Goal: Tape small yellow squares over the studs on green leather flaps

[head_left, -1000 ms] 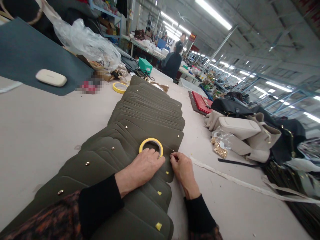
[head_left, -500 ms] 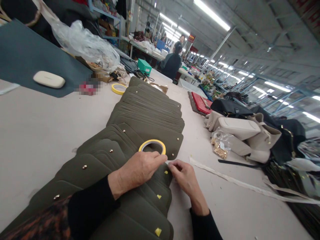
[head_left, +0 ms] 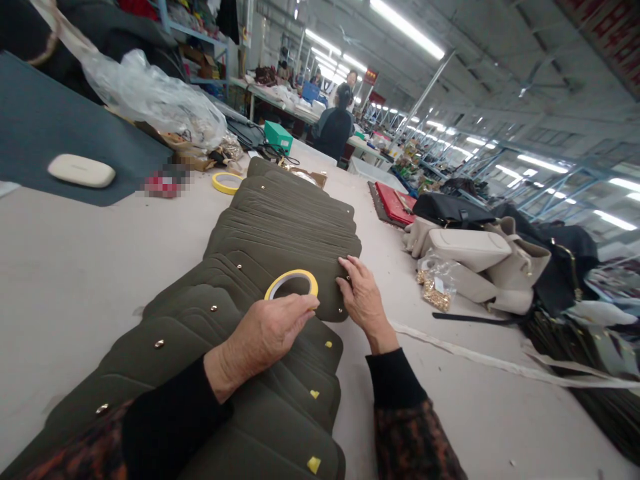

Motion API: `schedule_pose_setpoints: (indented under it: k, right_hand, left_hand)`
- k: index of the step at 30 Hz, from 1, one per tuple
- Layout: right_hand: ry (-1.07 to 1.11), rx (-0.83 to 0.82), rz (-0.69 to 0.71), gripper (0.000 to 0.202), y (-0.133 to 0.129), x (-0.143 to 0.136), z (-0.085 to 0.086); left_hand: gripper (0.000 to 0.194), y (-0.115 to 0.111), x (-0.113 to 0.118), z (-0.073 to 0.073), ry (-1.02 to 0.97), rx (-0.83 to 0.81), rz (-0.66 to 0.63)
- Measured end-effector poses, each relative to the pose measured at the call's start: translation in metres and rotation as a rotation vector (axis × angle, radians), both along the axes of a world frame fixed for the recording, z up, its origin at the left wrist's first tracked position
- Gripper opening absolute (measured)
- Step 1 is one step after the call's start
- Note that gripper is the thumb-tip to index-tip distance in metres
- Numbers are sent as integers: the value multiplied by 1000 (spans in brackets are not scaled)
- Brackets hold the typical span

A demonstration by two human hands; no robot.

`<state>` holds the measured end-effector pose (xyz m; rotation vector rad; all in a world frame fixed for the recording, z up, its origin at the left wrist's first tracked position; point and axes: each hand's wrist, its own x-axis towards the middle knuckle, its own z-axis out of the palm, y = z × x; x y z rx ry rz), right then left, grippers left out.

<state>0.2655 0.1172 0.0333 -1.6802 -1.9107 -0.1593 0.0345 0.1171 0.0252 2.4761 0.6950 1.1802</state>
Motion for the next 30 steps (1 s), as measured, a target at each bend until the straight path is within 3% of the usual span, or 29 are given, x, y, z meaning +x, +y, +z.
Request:
schedule_pose_setpoints:
  k: [6,11,15,23,30]
  right_hand:
    - [64,-24,14,35,-13,3,-8]
    - [269,46,-83,24,-48,-11,11]
    - [406,-85,70,16,-81,-36,22]
    - [219,7,255,14,-93,-56,12]
    - [107,145,167,17,-94,-59,-2]
  left_hand:
    - [23,-3,0,1,6,-56,-36]
    - [43,-7,-1,2,96,-55,-101]
    - [45,-11,0,0,158,-94,-74]
    - [44,-16,4,-2,248,-112,-149]
    - [20,-18,3,0,274,-123,-198]
